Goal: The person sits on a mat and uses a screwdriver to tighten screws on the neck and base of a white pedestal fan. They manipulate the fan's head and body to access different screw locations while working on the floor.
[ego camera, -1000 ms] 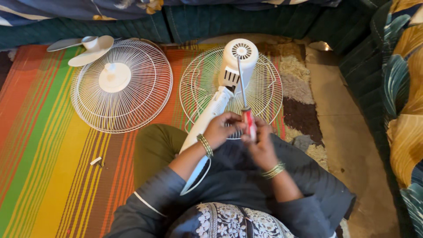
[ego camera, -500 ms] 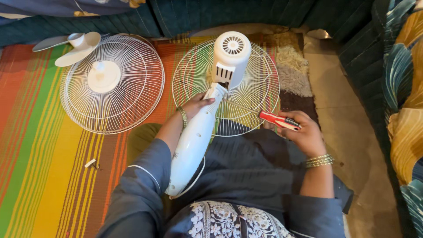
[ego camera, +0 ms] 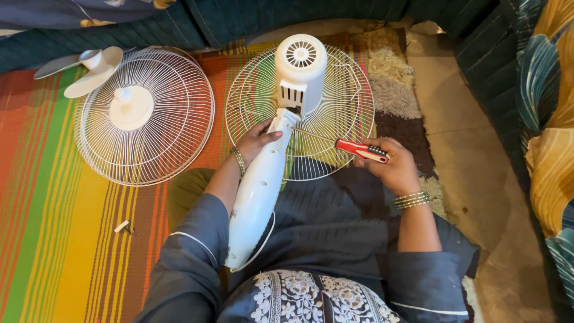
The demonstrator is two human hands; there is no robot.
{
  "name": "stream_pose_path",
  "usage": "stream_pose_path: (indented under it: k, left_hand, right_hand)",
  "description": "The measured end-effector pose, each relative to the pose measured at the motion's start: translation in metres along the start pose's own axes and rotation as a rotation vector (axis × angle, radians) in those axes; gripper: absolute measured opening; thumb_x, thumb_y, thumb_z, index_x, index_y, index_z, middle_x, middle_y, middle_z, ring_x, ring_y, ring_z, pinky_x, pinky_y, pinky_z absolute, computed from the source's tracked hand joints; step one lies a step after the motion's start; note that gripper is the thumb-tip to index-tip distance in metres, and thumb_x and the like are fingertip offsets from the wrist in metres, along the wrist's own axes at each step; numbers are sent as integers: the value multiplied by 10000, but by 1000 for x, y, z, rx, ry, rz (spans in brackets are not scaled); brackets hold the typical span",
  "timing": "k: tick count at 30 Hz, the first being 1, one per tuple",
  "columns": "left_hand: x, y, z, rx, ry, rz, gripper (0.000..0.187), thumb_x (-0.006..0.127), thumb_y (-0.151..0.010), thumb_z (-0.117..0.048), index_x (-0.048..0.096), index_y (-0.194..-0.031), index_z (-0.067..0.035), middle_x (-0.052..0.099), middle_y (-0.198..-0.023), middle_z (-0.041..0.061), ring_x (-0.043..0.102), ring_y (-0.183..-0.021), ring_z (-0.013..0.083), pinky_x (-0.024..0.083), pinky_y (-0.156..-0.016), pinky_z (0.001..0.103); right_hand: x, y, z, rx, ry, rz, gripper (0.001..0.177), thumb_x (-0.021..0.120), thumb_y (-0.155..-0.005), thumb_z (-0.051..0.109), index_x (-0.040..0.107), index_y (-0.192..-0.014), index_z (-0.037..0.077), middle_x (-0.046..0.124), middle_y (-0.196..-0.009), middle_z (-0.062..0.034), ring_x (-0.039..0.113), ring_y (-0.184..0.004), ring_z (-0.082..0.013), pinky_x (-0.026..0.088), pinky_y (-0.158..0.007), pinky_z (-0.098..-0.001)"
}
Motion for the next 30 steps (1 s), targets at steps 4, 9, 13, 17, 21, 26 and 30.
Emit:
stream_pose_path:
  k: [4,9,13,17,21,26,30]
  left_hand:
    - [0,-1,2,29,6,-27,820,818,-820,-275,454,-1504,-9,640,-1332,116,652,-1133,182,556,-921,315]
    - [2,2,-3,39,41,2,824,827,-811,-271,462,-1507,-27,629,-1347,116,650,-1140,185,562,-925,318]
    - [4,9,-7,-22,19,-34,805,819,-810,-282,481,-1508,-66,672,-1301,92,688,-1038,154,590,-839,309]
    - [6,13,-10,-27,73,-5,805,823,-812,-279,492,-1514,-66,716,-1226,88,706,-946,136,594,-786,305]
    - [4,10,-7,-48,62,-22,803,823,-811,-274,490,-1511,-64,731,-1195,83,714,-914,132,595,-770,301]
    - [4,10,-5,-46,66,-25,798,820,-821,-268,486,-1515,-61,732,-1189,89,713,-903,128,593,-765,294]
    - [5,11,-7,-19,86,0,780,810,-831,-256,488,-1515,-64,728,-1184,69,707,-908,112,589,-765,287]
  right_hand:
    - [7,-4,-5,11,-62,9,446,786,-740,-5,727,-1181,26,686,-1085,-72,695,-1008,-170,547,-904,-293]
    - [10,-5,-5,-5,-21,14,460,817,-726,8,731,-1178,28,689,-1074,-71,690,-1006,-175,538,-898,-299]
    - [9,-5,-3,-7,-4,13,471,840,-721,26,734,-1179,35,688,-1069,-69,683,-1002,-178,530,-890,-301]
    - [9,-5,-2,3,-5,14,477,833,-726,32,736,-1192,47,685,-1062,-67,688,-998,-177,536,-891,-298]
    - [9,-6,2,-26,8,17,476,842,-715,40,735,-1179,46,693,-1087,-73,689,-1016,-190,537,-897,-309]
    - [6,-5,14,-77,106,11,446,860,-710,60,749,-1142,56,725,-1096,-96,708,-1010,-227,543,-894,-332]
    - [4,-6,22,-115,137,5,434,842,-715,48,750,-1139,57,726,-1114,-101,717,-1016,-239,556,-890,-340]
Point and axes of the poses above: each hand's wrist, its own y-axis away from the middle knuckle, its own x-axis out of the palm, z = x × y, the point moved 4 cm from there along -y, towards the middle knuckle
